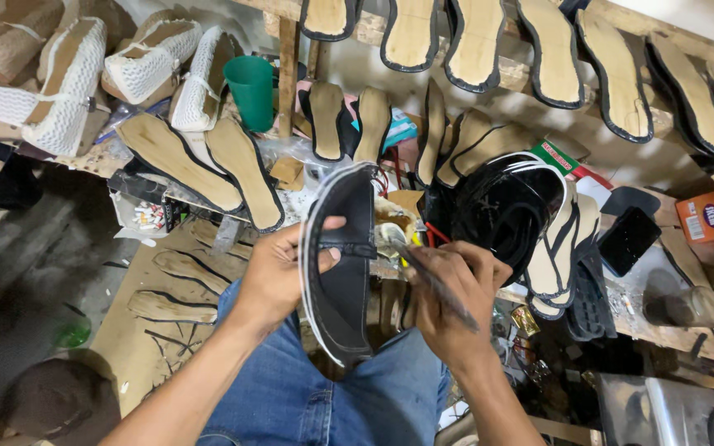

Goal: The person applies glue to the edges of black shoe soles using a brush. They repeatedly dip the brush into a container of glue and spread it along the perimeter of each sole, then place the treated soles on a nearby shelf.

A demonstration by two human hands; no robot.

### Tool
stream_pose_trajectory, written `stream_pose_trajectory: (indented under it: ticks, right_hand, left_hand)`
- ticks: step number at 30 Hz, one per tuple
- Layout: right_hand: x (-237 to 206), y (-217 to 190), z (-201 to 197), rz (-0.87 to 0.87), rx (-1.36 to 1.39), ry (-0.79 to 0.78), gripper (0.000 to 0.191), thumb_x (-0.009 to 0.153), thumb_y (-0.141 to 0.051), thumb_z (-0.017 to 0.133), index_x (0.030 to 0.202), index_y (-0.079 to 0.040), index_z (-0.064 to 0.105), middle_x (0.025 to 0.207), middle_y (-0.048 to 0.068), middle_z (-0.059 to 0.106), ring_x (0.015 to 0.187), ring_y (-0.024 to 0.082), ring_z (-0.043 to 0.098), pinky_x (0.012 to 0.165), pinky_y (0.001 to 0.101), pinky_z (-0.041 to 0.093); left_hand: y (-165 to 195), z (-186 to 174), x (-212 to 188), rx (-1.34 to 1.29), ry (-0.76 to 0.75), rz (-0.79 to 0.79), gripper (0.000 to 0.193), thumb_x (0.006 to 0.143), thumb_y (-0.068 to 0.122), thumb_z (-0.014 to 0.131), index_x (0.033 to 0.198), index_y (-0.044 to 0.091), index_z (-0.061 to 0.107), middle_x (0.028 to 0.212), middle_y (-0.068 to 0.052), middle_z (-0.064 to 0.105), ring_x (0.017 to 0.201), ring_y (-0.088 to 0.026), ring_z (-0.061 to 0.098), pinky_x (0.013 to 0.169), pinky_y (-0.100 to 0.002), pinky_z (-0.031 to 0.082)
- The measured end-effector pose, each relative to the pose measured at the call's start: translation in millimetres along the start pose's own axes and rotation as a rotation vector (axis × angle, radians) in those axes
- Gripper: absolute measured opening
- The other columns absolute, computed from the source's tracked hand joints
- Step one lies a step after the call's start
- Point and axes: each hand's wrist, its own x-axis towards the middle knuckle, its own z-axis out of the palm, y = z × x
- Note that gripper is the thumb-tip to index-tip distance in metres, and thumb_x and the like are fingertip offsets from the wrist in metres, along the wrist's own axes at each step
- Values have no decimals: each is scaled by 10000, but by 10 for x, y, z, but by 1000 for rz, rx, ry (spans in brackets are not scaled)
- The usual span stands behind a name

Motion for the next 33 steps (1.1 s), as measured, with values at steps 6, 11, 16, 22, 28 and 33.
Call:
stream_pose_trajectory:
  ticks: [6,11,16,22,28,33]
  right_hand:
    - [134,-134,-94,-215,-173,-116,403,782,-144,775,1182,-128,730,1039,23,682,1075,285,543,915,452,339]
    - [13,-157,30,-28,15,-167,266,866,-148,730,1131,-127,740,988,0,666,1047,274,544,919,405,369]
    - [-134,-137,55,388,164,-190,107,941,-167,741,1007,-87,761,905,65,610,943,260,541,875,369,378]
    - [-118,-171,112,9,-129,-7,208,833,-141,728,1035,-92,729,923,53,657,1024,284,550,907,455,326]
    - [-125,-163,169,-117,-24,-88,284,844,-178,734,1115,-94,724,1047,56,694,1101,324,517,965,466,309]
    - [-59,74,344,97,10,-23,151,942,-187,729,1061,-94,727,1048,90,653,1093,315,525,949,452,335]
  left_hand:
    - [-175,-126,52,-24,23,-14,384,892,-93,677,1271,-28,672,1044,-56,753,893,-82,683,802,-243,568]
    - [-164,-189,51,66,48,87,339,918,-95,632,1248,-33,680,1073,-59,760,920,-76,683,817,-228,563]
    - [-88,-178,-24,-15,68,77,286,959,-73,609,1232,-43,689,1037,-74,759,886,-96,674,786,-254,549]
    - [-12,-100,-76,-58,8,206,287,935,-101,636,1213,-32,651,1144,-47,724,1068,-99,660,955,-253,528]
    - [-111,-182,-21,-61,58,219,302,926,-111,628,1213,-22,648,1137,-55,712,1055,-119,637,935,-266,510]
    - [-368,-387,31,106,278,372,336,880,-38,705,1211,-3,655,1056,-47,684,988,-107,635,904,-250,519]
